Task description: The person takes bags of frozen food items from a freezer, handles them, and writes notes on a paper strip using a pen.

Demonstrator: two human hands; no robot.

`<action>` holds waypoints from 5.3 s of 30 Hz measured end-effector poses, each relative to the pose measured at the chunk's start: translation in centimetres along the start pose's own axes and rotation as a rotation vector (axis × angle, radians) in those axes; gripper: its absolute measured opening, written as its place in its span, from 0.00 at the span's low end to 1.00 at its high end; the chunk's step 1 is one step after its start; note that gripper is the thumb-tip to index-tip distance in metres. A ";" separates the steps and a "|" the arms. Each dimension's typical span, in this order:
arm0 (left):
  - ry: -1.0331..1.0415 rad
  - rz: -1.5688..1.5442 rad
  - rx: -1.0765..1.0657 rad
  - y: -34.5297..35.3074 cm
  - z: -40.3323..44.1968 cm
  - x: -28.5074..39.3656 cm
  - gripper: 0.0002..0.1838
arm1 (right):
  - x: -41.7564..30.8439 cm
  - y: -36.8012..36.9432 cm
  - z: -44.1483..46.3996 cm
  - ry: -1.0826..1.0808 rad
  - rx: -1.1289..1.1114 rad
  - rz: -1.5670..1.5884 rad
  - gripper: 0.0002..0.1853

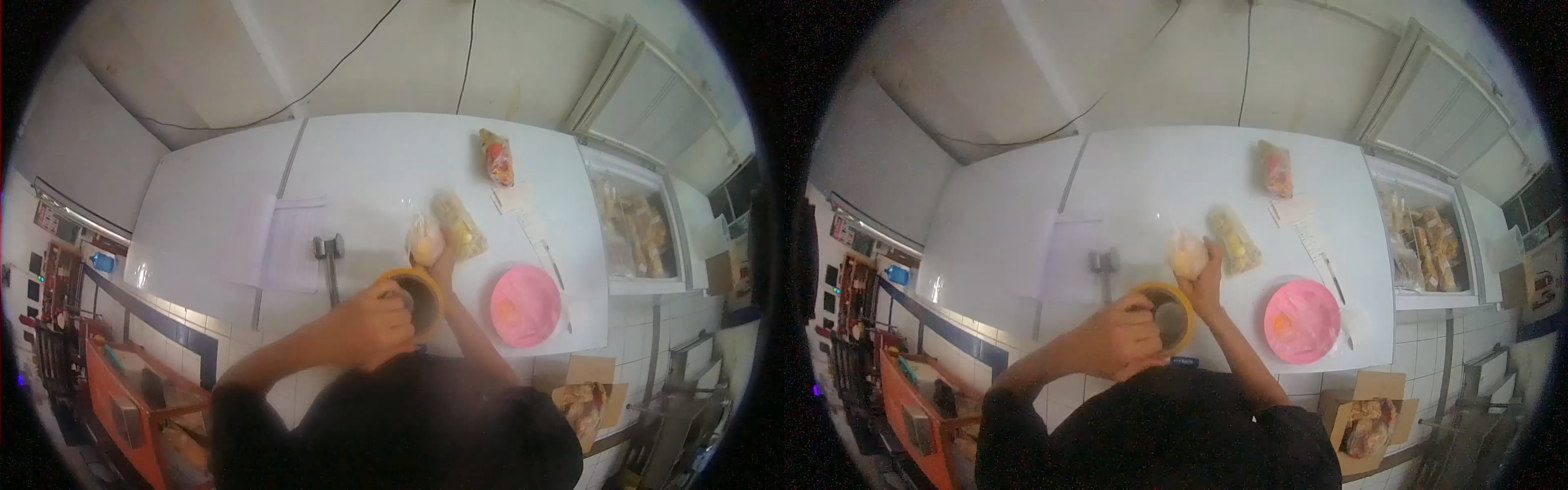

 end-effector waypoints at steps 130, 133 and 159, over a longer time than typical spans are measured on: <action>-0.686 -0.345 -0.385 22.9 -11.6 -26.9 0.34 | 3.9 4.1 -2.2 0.043 -0.790 -0.700 0.40; -0.689 -0.417 -0.574 26.9 -13.5 -26.7 0.34 | 4.0 -0.1 -1.6 0.097 -0.839 -0.682 0.40; -0.565 -0.588 -0.696 25.2 -7.7 -21.2 0.37 | 5.0 -4.1 -3.1 0.168 -0.849 -0.987 0.14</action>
Point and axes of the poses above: each hand's wrist, its own z-axis towards the middle knuckle, its own y-axis out of the palm, x = y × z, the point moved 10 cm from there along z, towards the middle knuckle, and after that the axes turned 4 degrees about y, right-handed, at the moved point
